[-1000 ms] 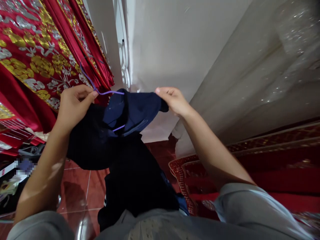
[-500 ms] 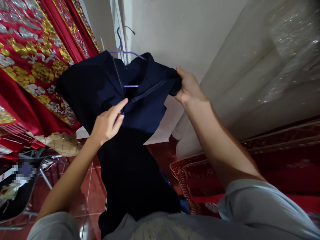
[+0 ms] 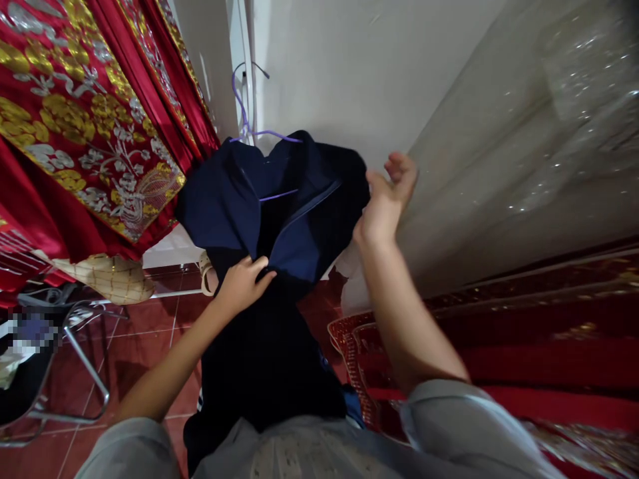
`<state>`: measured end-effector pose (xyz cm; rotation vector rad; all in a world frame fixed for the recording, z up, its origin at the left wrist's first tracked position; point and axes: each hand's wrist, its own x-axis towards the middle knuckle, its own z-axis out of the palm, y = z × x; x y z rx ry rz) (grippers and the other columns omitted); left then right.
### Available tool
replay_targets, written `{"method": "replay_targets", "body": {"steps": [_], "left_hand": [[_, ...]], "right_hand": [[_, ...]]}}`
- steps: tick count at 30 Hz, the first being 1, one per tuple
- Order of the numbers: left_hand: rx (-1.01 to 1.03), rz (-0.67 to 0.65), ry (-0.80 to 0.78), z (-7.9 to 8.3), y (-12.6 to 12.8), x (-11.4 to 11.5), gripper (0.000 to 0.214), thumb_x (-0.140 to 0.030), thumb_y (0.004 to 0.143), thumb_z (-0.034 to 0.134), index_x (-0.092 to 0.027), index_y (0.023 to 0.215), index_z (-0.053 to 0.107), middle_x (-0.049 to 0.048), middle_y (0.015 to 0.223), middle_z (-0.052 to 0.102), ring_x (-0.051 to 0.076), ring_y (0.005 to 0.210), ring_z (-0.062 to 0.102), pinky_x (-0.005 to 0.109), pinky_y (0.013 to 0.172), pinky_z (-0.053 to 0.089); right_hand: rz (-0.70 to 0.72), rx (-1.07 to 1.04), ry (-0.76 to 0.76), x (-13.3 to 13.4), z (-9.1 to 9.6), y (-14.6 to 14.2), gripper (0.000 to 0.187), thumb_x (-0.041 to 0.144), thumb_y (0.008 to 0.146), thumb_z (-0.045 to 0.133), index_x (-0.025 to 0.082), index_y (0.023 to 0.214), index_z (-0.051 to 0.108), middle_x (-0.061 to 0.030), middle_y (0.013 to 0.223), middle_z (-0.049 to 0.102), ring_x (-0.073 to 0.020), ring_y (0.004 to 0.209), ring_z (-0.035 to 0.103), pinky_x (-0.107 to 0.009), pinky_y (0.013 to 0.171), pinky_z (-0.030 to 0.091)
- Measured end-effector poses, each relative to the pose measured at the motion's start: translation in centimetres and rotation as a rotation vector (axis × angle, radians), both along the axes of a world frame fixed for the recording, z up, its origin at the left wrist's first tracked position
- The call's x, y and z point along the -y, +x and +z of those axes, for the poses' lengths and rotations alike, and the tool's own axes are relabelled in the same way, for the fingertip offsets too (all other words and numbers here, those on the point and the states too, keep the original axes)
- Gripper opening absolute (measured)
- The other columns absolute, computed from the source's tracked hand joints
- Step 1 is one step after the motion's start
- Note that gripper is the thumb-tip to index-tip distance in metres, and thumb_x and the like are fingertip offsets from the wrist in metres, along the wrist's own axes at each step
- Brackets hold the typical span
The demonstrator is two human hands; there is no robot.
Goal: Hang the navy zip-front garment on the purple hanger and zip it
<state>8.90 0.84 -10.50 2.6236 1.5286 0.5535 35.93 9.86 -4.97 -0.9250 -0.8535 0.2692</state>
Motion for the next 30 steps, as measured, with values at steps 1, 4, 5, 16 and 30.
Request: {"method": "replay_targets", "body": {"steps": [1,4,5,16,30], "left_hand": [[0.081,0.039,0.029,-0.4,0.1,0.9,0.026,-0.041,0.101,0.058,-0.016,0.107,0.065,0.0102,0.094,0.066,0.026,0.084,0.069,0.033,0.073,0.052],[0.387,0.120,0.079,-1.5,0.6,3.3,0.018,-0.033,0.102,0.055,-0.017,0.103,0.060,0.0095,0.096,0.064,0.024,0.087,0.066,0.034,0.078,0.052],[0.503,0.124,0.083,-1.8,0.7,3.9,0.014,-0.031,0.102,0.054,-0.017,0.104,0.059,0.0083,0.096,0.065,0.023,0.088,0.066,0.033,0.080,0.052],[0.963,0.080,0.117,-1.0,2.1,8.1,0.008,-0.022,0.102,0.058,-0.019,0.101,0.065,0.0028,0.091,0.063,0.014,0.083,0.063,0.025,0.078,0.050],[0.907,0.128,0.037,1.5,2.4,9.2,0.015,-0.027,0.099,0.062,-0.019,0.089,0.070,0.0024,0.083,0.066,0.015,0.078,0.064,0.027,0.075,0.055]], "right_hand": [[-0.030,-0.089,0.022,2.3,-0.8,-1.7,0.026,0.026,0.086,0.060,0.023,0.111,0.055,-0.0045,0.120,0.059,-0.0168,0.109,0.063,-0.038,0.099,0.051],[0.308,-0.205,-0.074,9.3,-3.5,-7.4,0.022,0.028,0.086,0.064,0.026,0.106,0.055,0.0002,0.089,0.056,-0.0150,0.086,0.061,-0.033,0.084,0.051],[0.402,-0.253,-0.095,11.1,-4.3,-9.0,0.024,0.028,0.086,0.066,0.026,0.108,0.056,0.0013,0.085,0.055,-0.0139,0.082,0.059,-0.031,0.083,0.050],[0.928,-0.282,-0.142,15.0,-6.1,-13.6,0.035,0.025,0.090,0.069,0.030,0.119,0.051,0.0056,0.077,0.063,-0.0111,0.066,0.054,-0.029,0.071,0.047],[0.718,-0.074,-0.119,16.8,-5.4,-12.5,0.038,0.022,0.089,0.070,0.030,0.115,0.043,0.0041,0.081,0.068,-0.0146,0.076,0.066,-0.033,0.079,0.055]]}}
